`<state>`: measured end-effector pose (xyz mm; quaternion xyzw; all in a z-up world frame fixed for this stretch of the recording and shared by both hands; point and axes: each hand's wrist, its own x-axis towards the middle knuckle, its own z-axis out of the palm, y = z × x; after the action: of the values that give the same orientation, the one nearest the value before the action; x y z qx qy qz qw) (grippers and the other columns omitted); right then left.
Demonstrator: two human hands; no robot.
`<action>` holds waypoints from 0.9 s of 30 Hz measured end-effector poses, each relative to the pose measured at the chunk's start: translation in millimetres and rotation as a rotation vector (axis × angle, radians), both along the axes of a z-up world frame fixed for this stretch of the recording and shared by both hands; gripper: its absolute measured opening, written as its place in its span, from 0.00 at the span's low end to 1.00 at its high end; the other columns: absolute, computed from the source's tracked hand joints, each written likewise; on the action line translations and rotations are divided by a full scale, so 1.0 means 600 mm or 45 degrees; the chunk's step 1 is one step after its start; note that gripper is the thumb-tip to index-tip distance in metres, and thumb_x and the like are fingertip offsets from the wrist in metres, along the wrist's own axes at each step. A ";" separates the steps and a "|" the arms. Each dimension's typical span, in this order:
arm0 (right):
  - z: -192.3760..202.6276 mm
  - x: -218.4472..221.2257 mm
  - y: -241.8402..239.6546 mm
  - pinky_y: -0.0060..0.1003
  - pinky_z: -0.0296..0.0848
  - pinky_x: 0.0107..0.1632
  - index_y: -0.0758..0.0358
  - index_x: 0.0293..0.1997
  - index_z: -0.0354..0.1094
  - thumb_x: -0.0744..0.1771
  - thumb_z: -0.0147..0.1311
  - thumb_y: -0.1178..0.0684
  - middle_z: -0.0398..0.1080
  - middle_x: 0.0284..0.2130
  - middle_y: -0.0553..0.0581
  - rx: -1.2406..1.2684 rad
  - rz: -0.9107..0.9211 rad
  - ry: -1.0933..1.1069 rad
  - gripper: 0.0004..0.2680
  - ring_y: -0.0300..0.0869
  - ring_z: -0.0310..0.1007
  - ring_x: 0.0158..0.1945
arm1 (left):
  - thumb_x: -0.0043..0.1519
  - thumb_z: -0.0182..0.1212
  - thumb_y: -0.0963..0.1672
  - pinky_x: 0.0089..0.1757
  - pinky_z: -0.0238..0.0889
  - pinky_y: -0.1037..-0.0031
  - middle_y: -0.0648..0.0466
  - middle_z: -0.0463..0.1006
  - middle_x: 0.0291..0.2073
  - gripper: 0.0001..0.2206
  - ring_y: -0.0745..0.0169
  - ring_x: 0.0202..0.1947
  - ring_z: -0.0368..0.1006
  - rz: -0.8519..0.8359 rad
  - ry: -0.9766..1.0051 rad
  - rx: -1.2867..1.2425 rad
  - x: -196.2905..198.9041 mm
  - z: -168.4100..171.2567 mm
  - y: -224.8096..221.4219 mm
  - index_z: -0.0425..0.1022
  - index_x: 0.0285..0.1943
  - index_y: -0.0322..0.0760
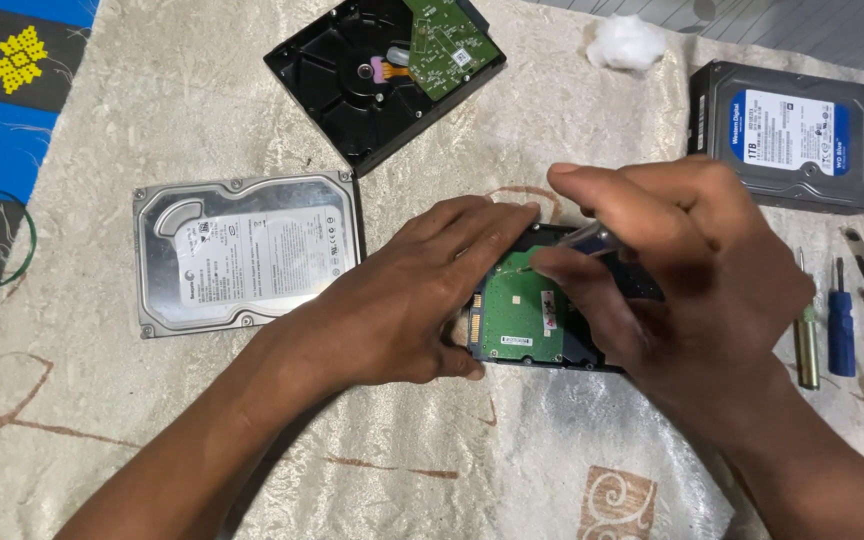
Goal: Unscrewing the printed circuit board from a hard drive and cleaning it using a sponge and a toothbrush.
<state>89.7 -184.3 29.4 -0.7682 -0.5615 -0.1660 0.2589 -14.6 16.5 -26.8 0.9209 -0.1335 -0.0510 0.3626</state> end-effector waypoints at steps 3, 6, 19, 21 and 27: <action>0.002 0.004 0.009 0.42 0.70 0.42 0.72 0.60 0.71 0.73 0.61 0.53 0.72 0.42 0.69 0.106 0.060 0.014 0.13 0.51 0.72 0.42 | 0.43 0.88 0.48 0.65 0.45 0.55 0.40 0.49 0.78 0.64 0.36 0.75 0.43 0.002 -0.023 0.013 0.000 0.000 -0.001 0.34 0.80 0.34; 0.002 0.002 0.013 0.36 0.69 0.42 0.77 0.59 0.74 0.70 0.62 0.52 0.71 0.41 0.68 0.127 0.009 0.183 0.15 0.48 0.72 0.41 | 0.43 0.88 0.47 0.65 0.45 0.53 0.40 0.49 0.77 0.64 0.36 0.75 0.42 0.012 0.005 0.032 0.001 0.001 -0.003 0.34 0.80 0.34; -0.032 0.018 0.020 0.43 0.87 0.49 0.76 0.54 0.59 0.68 0.65 0.67 0.70 0.45 0.65 0.420 0.454 0.335 0.14 0.55 0.85 0.45 | 0.43 0.87 0.47 0.66 0.44 0.56 0.45 0.49 0.78 0.62 0.38 0.75 0.42 0.006 -0.010 -0.004 0.000 0.002 0.000 0.36 0.80 0.35; -0.013 0.008 0.029 0.47 0.85 0.50 0.80 0.46 0.63 0.66 0.66 0.69 0.74 0.40 0.70 0.421 0.401 0.407 0.11 0.55 0.83 0.44 | 0.42 0.88 0.47 0.66 0.45 0.58 0.40 0.51 0.77 0.64 0.40 0.74 0.45 -0.012 -0.095 0.004 -0.001 0.004 -0.001 0.33 0.80 0.33; -0.024 0.030 0.024 0.44 0.86 0.45 0.86 0.43 0.65 0.64 0.68 0.66 0.73 0.36 0.75 0.437 0.438 0.356 0.13 0.60 0.84 0.41 | 0.59 0.63 0.53 0.51 0.77 0.59 0.41 0.63 0.68 0.40 0.41 0.67 0.66 0.200 0.090 -0.588 -0.009 0.071 -0.001 0.45 0.79 0.50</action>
<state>107.6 -170.0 15.0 -0.6220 -0.6062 -0.1048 0.4844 -19.9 16.0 15.9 0.8187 -0.0569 -0.0230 0.5709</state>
